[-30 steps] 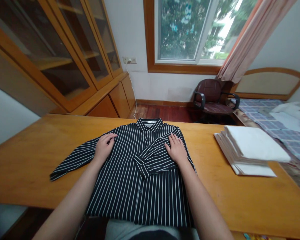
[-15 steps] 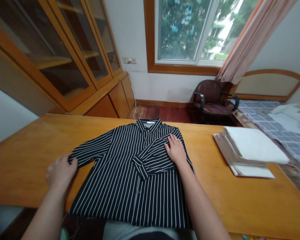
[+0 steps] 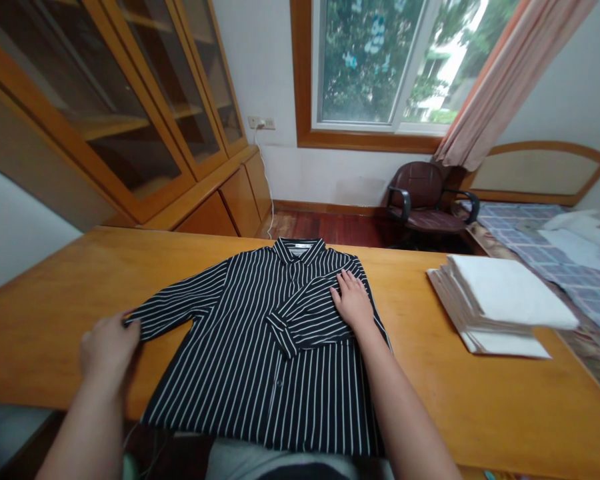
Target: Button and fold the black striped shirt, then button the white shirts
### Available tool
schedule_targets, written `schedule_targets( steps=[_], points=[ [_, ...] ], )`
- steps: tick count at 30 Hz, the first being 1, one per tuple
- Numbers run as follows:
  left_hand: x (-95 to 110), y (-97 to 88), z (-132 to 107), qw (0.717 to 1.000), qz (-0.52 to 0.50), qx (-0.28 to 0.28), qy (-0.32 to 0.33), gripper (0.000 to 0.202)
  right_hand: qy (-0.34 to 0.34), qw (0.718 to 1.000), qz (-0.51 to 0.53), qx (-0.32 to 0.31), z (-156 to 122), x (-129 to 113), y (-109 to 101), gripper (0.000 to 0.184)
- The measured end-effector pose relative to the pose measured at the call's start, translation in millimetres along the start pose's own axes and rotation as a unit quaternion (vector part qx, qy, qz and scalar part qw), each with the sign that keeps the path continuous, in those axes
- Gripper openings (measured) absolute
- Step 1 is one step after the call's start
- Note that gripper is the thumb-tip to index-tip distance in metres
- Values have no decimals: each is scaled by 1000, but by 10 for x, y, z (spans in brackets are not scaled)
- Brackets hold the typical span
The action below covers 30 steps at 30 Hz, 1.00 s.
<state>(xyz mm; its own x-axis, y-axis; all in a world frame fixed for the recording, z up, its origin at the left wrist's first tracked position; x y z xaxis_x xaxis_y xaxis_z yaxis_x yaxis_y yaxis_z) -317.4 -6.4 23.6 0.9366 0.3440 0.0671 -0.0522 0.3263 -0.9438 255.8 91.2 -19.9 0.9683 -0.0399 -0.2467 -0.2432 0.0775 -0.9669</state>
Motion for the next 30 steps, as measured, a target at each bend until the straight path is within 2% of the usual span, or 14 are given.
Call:
schedule_targets(
  steps=[3,6,8,9,11,13,14,17,19,21,26,30],
  points=[
    [338,-359,55,994,-4,101,46,39,-1,1000,-1,2,-1,0,-3,59],
    [824,-699,101,972,-41,186,138,37,-1,1000,-3,2,-2,2,-2,59],
    [1168,-869,87,950,-68,222,210,32,-2,1000,-3,1,0,3,4,59],
    [1347,-917,63,939,-81,223,251,28,-2,1000,-2,0,2,4,7,59],
    [1694,-958,-35,917,-109,198,329,25,-1,1000,-1,0,4,8,7,58],
    [2028,-931,-214,892,-148,135,405,25,1,1000,-1,0,3,8,1,58],
    [2202,-891,-348,872,-167,86,452,28,1,1000,-1,0,1,6,-6,58],
    [2610,-814,-875,771,-221,-35,596,37,1,1000,-2,-2,-5,-6,-30,59],
    [2690,-800,-1079,739,-253,-62,621,38,2,1000,-3,-3,-7,-17,-43,59],
    [2644,-777,-1091,747,-278,-55,601,36,1,1000,-5,-3,-10,-30,-50,59],
    [2186,-597,-665,837,-290,5,465,32,-4,1000,-6,5,-22,-37,-65,57],
    [1827,-352,-464,885,-287,22,366,36,-29,999,-2,30,-67,-145,-172,49]
  ],
)
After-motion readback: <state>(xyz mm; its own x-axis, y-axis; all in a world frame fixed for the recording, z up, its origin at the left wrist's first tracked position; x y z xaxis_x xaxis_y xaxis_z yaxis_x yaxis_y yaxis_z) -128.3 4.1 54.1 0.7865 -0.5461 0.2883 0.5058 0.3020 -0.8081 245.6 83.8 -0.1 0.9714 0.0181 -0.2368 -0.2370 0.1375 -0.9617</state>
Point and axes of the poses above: each hand's wrist, its own z-axis towards the middle knuckle, its own y-axis out of the palm, x = y × z, the point moved 8 cm from there along z, towards the middle knuckle, and after that the axes turned 11 degrees about y, right-handed, at the moved point
